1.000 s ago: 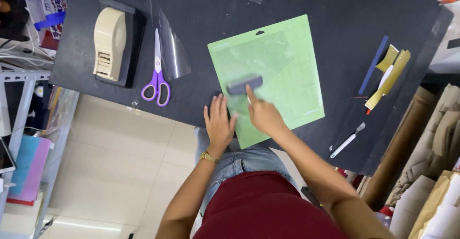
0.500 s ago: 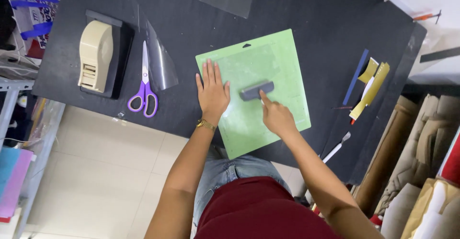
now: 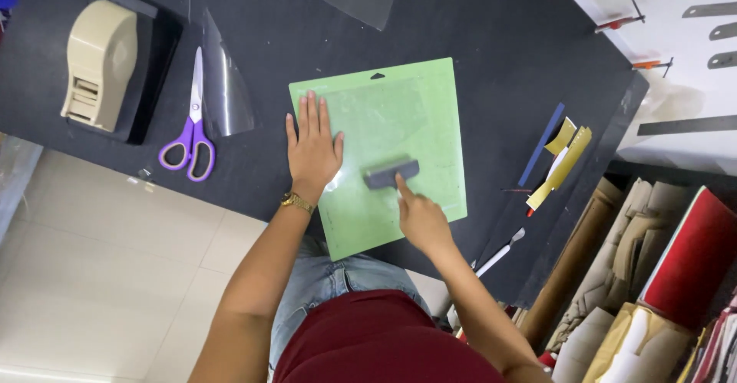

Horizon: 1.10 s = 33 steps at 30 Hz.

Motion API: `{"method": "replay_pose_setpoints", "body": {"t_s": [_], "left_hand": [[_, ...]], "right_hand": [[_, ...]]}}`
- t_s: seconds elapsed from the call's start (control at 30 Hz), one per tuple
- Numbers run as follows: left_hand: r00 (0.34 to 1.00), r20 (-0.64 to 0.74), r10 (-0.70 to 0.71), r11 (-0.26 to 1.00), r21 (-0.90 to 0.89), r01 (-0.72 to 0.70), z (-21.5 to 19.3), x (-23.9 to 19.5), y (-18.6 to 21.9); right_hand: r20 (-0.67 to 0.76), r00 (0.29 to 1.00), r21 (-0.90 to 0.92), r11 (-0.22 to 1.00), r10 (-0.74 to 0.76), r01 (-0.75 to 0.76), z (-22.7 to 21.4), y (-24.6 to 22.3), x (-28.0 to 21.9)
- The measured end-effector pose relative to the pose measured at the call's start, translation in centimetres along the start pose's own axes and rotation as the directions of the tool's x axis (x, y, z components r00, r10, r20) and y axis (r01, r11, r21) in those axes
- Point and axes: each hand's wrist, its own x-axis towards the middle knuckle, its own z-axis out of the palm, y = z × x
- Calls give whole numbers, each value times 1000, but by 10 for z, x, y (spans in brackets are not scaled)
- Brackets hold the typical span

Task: Applying a clear protective film to an adhesive cutting mat and smoothing it out using a brayer roller.

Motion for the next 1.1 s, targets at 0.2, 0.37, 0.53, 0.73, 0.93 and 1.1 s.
{"method": "replay_pose_setpoints", "body": {"t_s": [0.2,0.37,0.53,0.73,0.93,1.1], "left_hand": [[999,-32,3,999,34,-1,1,-1,-1],[1000,25,1,1000,-8,0,-6,1,-2],[997,76,1,1000,-11,0,-10,1,-1],[997,75,1,1000,-11,-1,-9,1,-1],[999,36,14,999,-47,-12,-5,0,-3],[992,-64,110,968,-220,-122,-16,-17,-11]], "right_hand": [[2,990,67,988,140,-140,-12,40,-21],[-55,990,-15,991,130,-131,-31,44,35],[-224,972,-80,996,-68,51,-68,23,131],[-195,979,-44,998,-51,43,-78,9,111],[-67,993,3,995,101,-101,-28,51,20],[-1,992,-11,992,126,-127,-29,65,40]]}}
